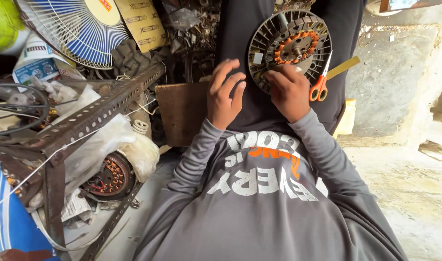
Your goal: The person repairs a fan motor armature while seated, working on their lap. They fit small insulating pieces into the copper-wound stator slots, cut strips of insulating material with scissors, and use a screwdriver on the motor assembly, picking up and positioning small components one at a time.
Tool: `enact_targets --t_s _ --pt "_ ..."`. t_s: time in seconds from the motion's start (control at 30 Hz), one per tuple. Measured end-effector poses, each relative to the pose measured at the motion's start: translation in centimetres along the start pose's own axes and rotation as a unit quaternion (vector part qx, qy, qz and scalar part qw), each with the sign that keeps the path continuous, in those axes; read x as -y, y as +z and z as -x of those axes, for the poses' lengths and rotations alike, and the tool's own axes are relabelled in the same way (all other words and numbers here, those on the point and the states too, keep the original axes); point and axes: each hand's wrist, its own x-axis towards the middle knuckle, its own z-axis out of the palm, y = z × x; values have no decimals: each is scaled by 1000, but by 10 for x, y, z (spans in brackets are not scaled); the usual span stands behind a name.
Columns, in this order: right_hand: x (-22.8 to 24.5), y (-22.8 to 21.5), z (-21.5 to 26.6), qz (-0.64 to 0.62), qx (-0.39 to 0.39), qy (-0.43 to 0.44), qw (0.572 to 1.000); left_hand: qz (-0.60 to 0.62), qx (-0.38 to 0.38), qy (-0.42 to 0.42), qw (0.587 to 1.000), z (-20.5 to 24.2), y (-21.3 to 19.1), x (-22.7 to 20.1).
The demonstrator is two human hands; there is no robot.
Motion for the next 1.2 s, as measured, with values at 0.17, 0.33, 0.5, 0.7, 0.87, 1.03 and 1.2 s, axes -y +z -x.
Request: enact_targets --t_s 0.17,0.33,0.5,0.7,0.87,1.03,1.2 --pt "30 -45 16 -105 13 54 993 239 124 -104 957 6 3 -33" --pt "19 -61 46 -244 32 91 965 403 222 -199 865 42 31 -30" --pt "-36 -71 74 -94 16 279 956 525 91 -297 792 48 36 -40" --pt "-31 -68 70 -50 9 330 943 474 85 -315 818 44 27 -45" --pt "-48 -57 84 -64 -27 310 948 436 48 -280 854 60 37 -27" --pt "-45 -50 78 -31 -39 280 959 461 15 -327 825 39 29 -39" --pt "-45 -39 80 -85 -69 270 957 467 42 -277 839 45 35 -31"
